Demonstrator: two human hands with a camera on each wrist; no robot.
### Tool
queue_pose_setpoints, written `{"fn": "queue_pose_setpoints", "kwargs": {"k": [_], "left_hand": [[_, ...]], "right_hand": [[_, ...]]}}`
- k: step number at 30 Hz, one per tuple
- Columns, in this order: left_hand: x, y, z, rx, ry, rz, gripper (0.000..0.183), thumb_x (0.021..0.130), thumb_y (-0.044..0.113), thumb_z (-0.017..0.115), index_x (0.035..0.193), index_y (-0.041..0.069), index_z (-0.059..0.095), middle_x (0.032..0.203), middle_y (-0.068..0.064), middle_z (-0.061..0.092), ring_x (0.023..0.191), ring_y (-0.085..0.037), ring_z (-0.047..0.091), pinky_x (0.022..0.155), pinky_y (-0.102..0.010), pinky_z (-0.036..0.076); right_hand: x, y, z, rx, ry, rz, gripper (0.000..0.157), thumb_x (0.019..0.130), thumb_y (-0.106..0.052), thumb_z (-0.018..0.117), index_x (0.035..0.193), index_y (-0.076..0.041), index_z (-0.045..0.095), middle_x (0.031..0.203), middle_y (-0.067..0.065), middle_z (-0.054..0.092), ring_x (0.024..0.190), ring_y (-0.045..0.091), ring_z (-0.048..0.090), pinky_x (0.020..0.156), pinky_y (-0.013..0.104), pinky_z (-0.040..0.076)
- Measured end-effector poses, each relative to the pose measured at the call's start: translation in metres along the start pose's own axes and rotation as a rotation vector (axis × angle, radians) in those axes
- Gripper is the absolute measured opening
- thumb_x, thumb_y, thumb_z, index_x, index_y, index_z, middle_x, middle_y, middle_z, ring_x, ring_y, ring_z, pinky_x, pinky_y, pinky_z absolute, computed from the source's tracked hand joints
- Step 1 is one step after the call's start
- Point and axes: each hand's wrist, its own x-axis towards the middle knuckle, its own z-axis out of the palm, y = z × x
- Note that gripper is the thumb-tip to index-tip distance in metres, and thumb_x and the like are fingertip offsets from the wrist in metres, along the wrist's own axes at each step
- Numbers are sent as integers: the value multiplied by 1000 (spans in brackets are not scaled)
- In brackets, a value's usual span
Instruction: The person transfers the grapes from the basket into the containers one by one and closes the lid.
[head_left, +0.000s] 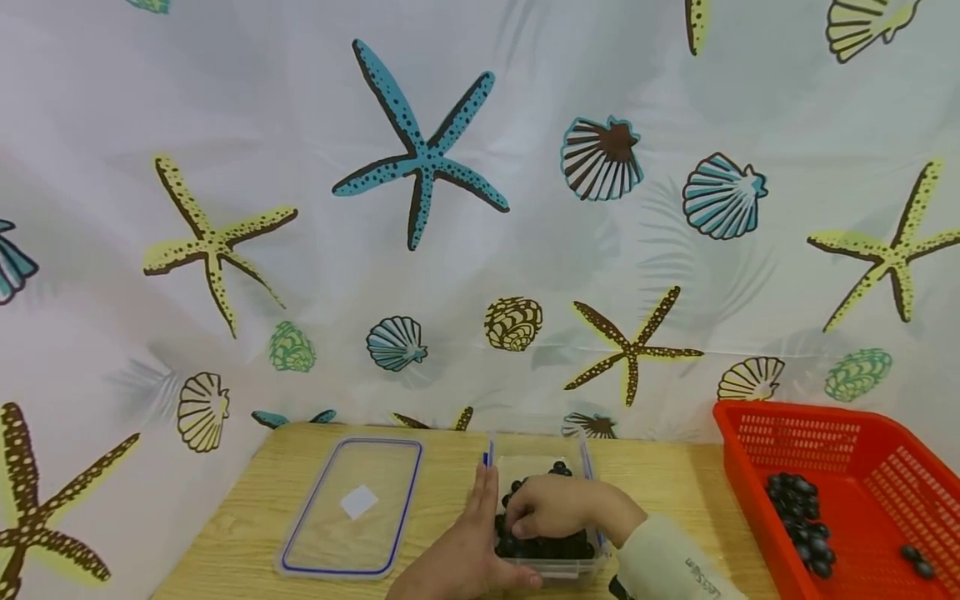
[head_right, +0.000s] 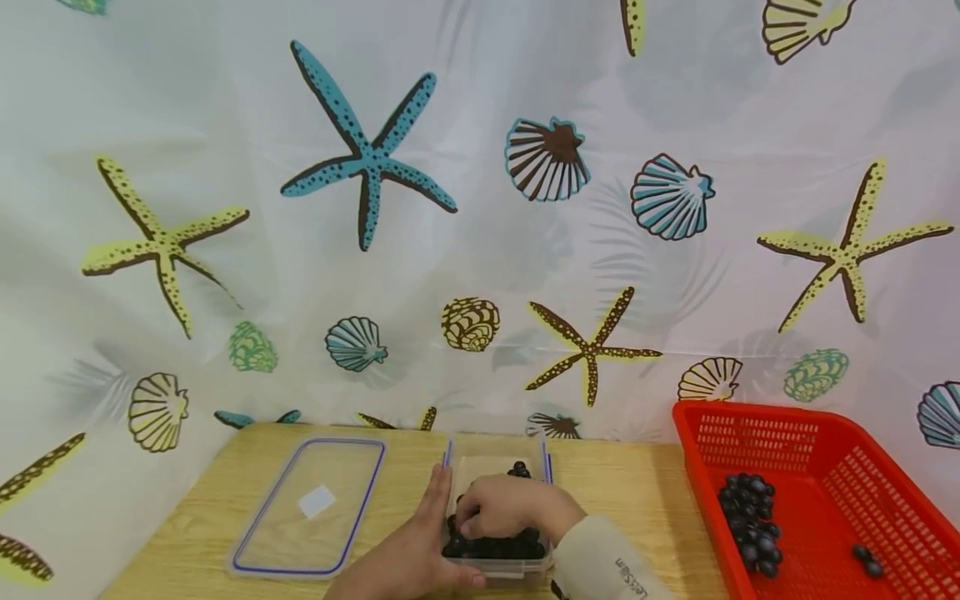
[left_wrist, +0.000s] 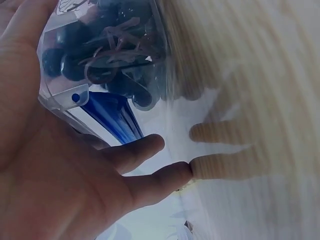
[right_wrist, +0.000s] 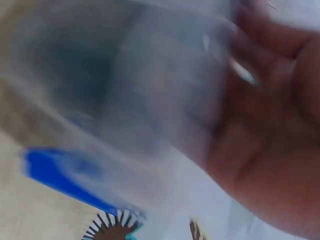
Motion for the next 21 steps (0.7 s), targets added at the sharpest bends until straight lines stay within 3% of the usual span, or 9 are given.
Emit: {"fn": "queue_pose_setpoints", "kwargs": {"k": [2, 5, 13, 21], "left_hand": [[0, -1, -1, -7, 10, 7, 135, 81, 54, 82, 159, 6, -17, 163, -23, -21, 143, -55, 22, 100, -57, 43], [1, -2, -1, -15, 25, 14, 135, 80, 53, 83, 159, 5, -16, 163, -22, -22, 145, -54, 17, 105, -58, 39], [1, -6, -1, -12, 29, -2, 135, 80, 53, 83, 160, 5, -14, 163, -24, -21, 143, -58, 18, 102, -61, 41], [0, -7, -1, -20, 26, -24, 135, 80, 54, 83, 160, 9, -16, 163, -21, -22, 143, -57, 17, 100, -63, 41]], "right_hand": [[6, -3, 7, -126, 69, -15, 14, 98, -10, 66, 100, -12, 80, 90, -11, 71, 77, 2, 62, 74, 23, 52], [12, -6, 13, -240, 140, -5, 12, 97, -13, 70, 98, -17, 81, 87, -15, 72, 75, 0, 63, 75, 24, 53], [-4, -13, 6, -190, 180, -9, 14, 96, -9, 70, 105, -12, 80, 99, -8, 74, 86, 5, 67, 75, 24, 54], [-51, -24, -29, -167, 333, 91, 25, 96, -8, 70, 120, -9, 73, 115, 6, 72, 103, 25, 68, 85, 46, 54]]}}
